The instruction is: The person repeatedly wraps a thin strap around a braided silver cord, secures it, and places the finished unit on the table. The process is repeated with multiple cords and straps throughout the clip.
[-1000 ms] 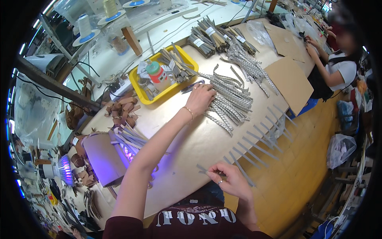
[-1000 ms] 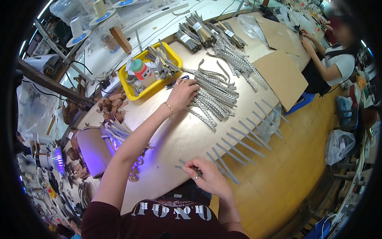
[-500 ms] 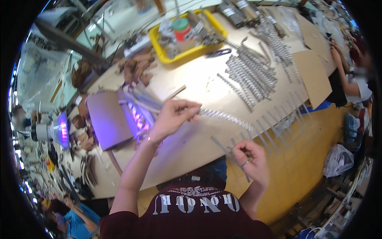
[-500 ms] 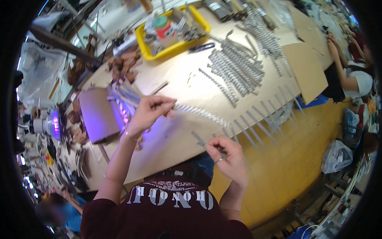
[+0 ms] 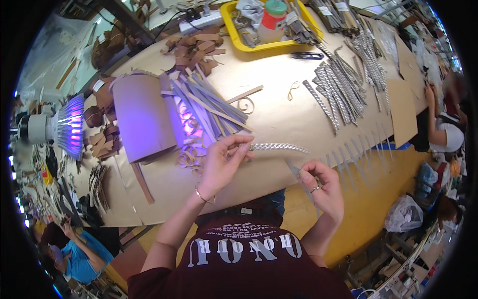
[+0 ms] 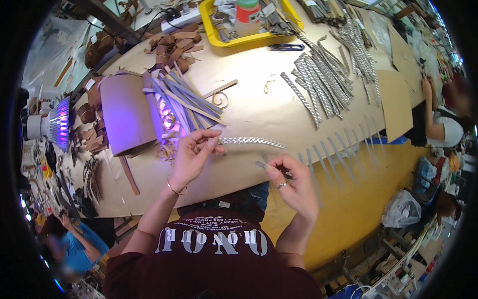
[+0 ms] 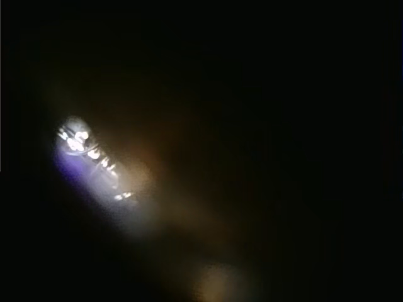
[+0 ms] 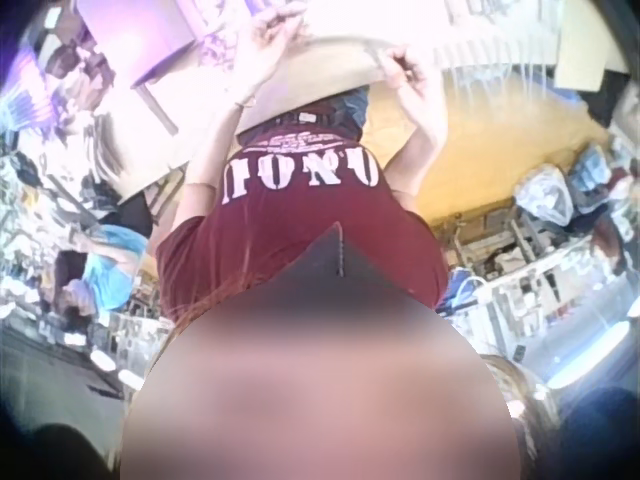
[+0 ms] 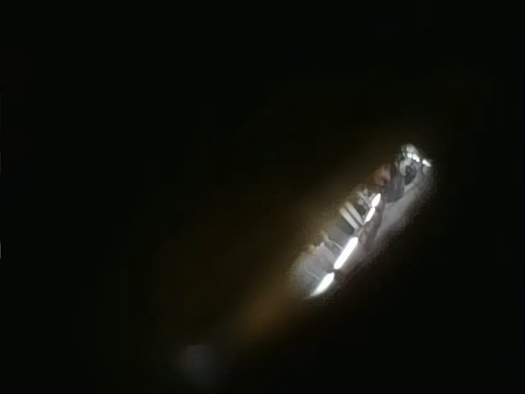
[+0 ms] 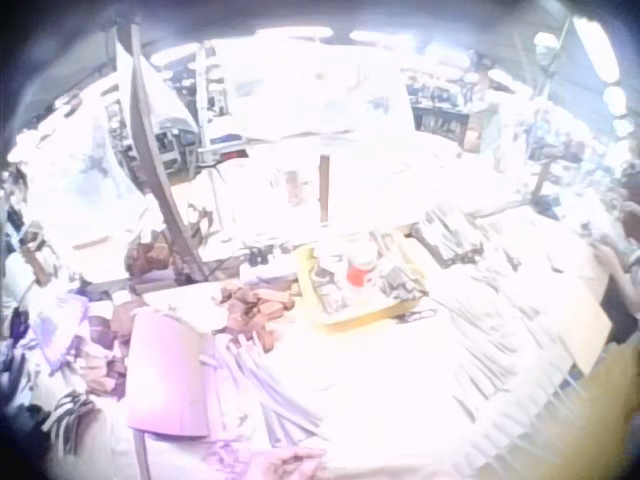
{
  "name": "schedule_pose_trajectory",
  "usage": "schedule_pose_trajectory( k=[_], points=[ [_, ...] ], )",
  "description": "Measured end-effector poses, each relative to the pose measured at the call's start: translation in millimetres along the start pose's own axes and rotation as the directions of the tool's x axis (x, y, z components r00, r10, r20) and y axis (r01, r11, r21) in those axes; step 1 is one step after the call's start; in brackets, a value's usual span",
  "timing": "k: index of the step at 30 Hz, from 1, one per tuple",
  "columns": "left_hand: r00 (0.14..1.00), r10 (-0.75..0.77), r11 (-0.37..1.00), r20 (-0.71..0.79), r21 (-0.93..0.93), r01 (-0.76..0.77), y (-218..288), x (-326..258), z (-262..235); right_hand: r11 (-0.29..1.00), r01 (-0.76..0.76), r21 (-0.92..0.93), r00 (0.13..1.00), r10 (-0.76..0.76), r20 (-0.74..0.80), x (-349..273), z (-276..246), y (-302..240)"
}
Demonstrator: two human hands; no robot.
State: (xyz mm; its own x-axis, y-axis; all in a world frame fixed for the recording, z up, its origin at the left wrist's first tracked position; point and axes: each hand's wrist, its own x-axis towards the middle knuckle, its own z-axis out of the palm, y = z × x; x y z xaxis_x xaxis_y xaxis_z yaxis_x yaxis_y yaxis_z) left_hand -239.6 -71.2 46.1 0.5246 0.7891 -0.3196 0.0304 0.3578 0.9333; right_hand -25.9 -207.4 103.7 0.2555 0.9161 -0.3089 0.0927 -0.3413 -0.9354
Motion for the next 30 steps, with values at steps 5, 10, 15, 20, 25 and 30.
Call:
schedule_pose_trajectory(
  k=[5,10,15,20,25,30],
  points=[
    [0.989,0.041,0.999,0.139,0.009,-0.043,28,22,13,0.995,-0.019,0.098,0.98,0.038,-0.196,-25,-13,2],
    [0.989,0.082,0.997,0.122,-0.022,-0.08,34,50,26,0.995,-0.017,0.099,0.966,0.042,-0.254,-35,-22,4],
    [0.987,0.087,0.996,0.136,-0.022,-0.085,20,46,24,0.994,-0.004,0.107,0.977,0.027,-0.211,-33,-20,8],
    [0.997,-0.073,0.99,0.015,-0.119,0.075,11,26,18,0.993,-0.008,0.117,0.983,0.029,-0.179,-28,-15,10],
    [0.993,0.116,0.992,0.036,-0.044,-0.115,19,44,17,1.0,0.009,0.007,0.985,-0.008,-0.17,-21,-11,4],
    [0.959,0.27,0.963,0.086,-0.025,-0.269,29,75,47,0.998,0.039,-0.041,0.956,-0.049,-0.288,-18,-5,-3]
  ],
)
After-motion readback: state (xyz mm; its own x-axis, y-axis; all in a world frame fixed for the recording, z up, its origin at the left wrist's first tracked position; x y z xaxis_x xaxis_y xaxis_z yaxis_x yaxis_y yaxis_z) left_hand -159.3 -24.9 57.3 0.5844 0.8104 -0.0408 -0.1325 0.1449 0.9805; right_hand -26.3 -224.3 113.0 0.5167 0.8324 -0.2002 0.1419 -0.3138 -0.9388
